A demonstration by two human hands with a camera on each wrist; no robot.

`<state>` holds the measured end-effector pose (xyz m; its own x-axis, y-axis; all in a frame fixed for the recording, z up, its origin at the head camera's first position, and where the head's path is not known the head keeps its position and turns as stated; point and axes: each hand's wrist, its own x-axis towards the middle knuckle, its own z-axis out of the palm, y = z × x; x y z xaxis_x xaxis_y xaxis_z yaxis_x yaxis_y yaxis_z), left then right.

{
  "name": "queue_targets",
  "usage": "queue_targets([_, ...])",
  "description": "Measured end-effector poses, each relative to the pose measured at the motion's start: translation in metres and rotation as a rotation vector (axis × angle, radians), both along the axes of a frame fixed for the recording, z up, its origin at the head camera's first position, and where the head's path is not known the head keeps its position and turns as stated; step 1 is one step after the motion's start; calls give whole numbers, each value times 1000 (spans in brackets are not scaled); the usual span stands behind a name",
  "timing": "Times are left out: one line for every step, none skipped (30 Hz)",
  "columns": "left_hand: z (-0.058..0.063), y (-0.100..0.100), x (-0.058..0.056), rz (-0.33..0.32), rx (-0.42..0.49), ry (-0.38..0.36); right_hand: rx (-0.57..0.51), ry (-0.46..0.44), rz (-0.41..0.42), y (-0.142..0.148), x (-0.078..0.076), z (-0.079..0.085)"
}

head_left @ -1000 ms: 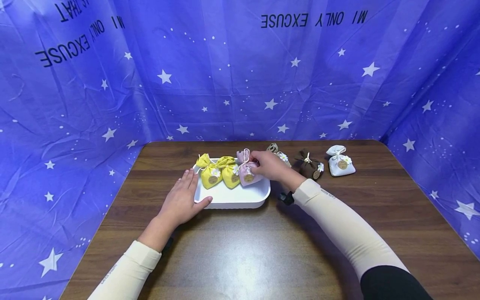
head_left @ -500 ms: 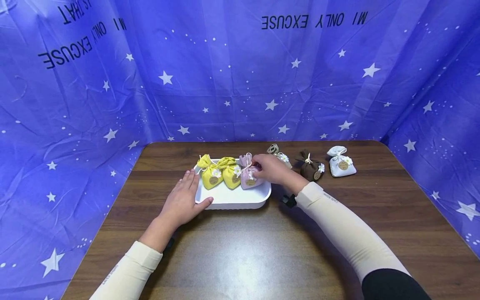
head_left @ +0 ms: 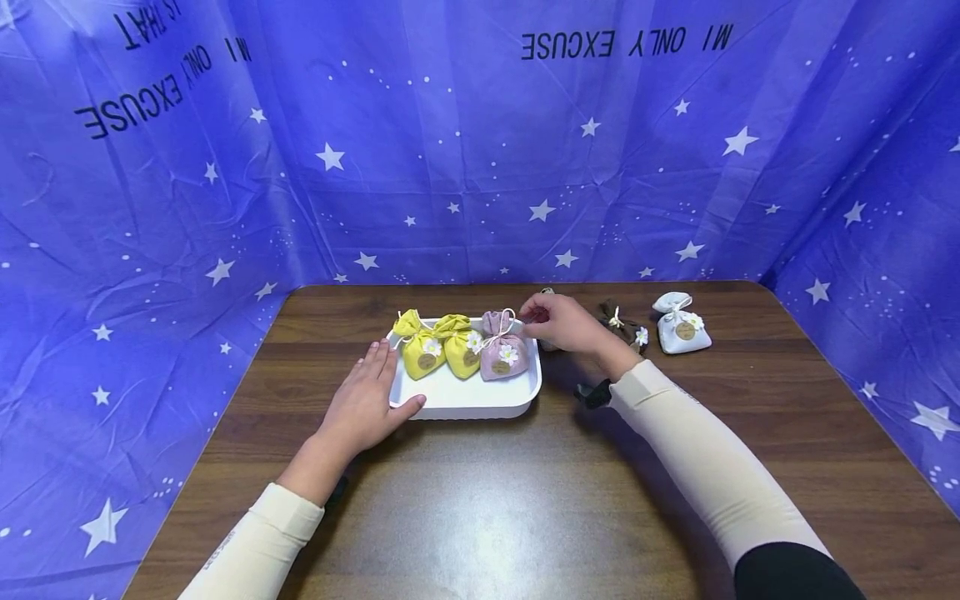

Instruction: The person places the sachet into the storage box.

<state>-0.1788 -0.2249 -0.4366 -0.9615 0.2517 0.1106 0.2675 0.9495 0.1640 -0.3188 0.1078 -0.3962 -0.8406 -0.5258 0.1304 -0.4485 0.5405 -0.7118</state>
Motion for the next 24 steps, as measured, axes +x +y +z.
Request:
queue_targets([0,0,0,2,1,-2,-11,-11,-13,5,-1,2])
queue_targets([0,0,0,3,0,-5,-15,-15,-27,10,-2,4])
queue_targets([0,0,0,4,0,-7,-20,-22,-39,16,-4,5])
queue_targets([0,0,0,4,0,-6,-26,-29,-57,22,-5,8])
queue_targets([1,0,1,5,0,-7,-34,-36,-73,27,-6,9])
queue_targets([1,-1,1,5,2,-6,-39,-39,-90,33,-8,11])
queue_targets([0,-1,1,6,3,-6,-40,-40,-108,39,-10,14])
queue_targets([0,-2,1,5,3,-5,-40,-37,-123,45,-11,15])
queue_targets([0,-2,1,4,4,-5,-41,-38,-137,51,-13,17])
queue_targets([0,-2,1,4,4,-5,-37,-38,-154,57,-15,20])
queue_targets([0,-2,1,6,5,-9,-32,-37,-162,64,-17,21])
queue_targets([0,-2,1,5,5,-9,-19,-33,-171,71,-20,22])
queue_targets([0,-2,1,6,4,-11,-5,-28,-179,79,-21,24])
queue_targets([0,-2,1,6,5,-10,6,-27,-186,86,-23,25])
queue_targets([0,-2,1,7,5,-10,17,-26,-193,95,-25,26])
queue_targets([0,-2,1,8,6,-10,25,-26,-199,103,-26,27])
queue_targets([0,-2,1,8,6,-9,32,-23,-204,112,-28,27])
queue_targets([0,-2,1,7,6,-7,41,-19,-213,120,-29,28])
queue_targets([-1,-1,1,6,8,-7,47,-18,-223,129,-29,28])
queue_targets([-1,-1,1,4,8,-6,55,-18,-231,137,-30,28])
queue_targets([0,-1,1,3,9,-7,62,-15,-241,145,-31,27])
queue_targets([0,-1,1,2,9,-6,71,-11,-252,153,-31,27])
queue_targets([0,0,1,1,7,-6,78,-7,-267,159,-31,26])
queue_targets([0,0,0,0,7,-7,82,-9,-279,166,-32,25])
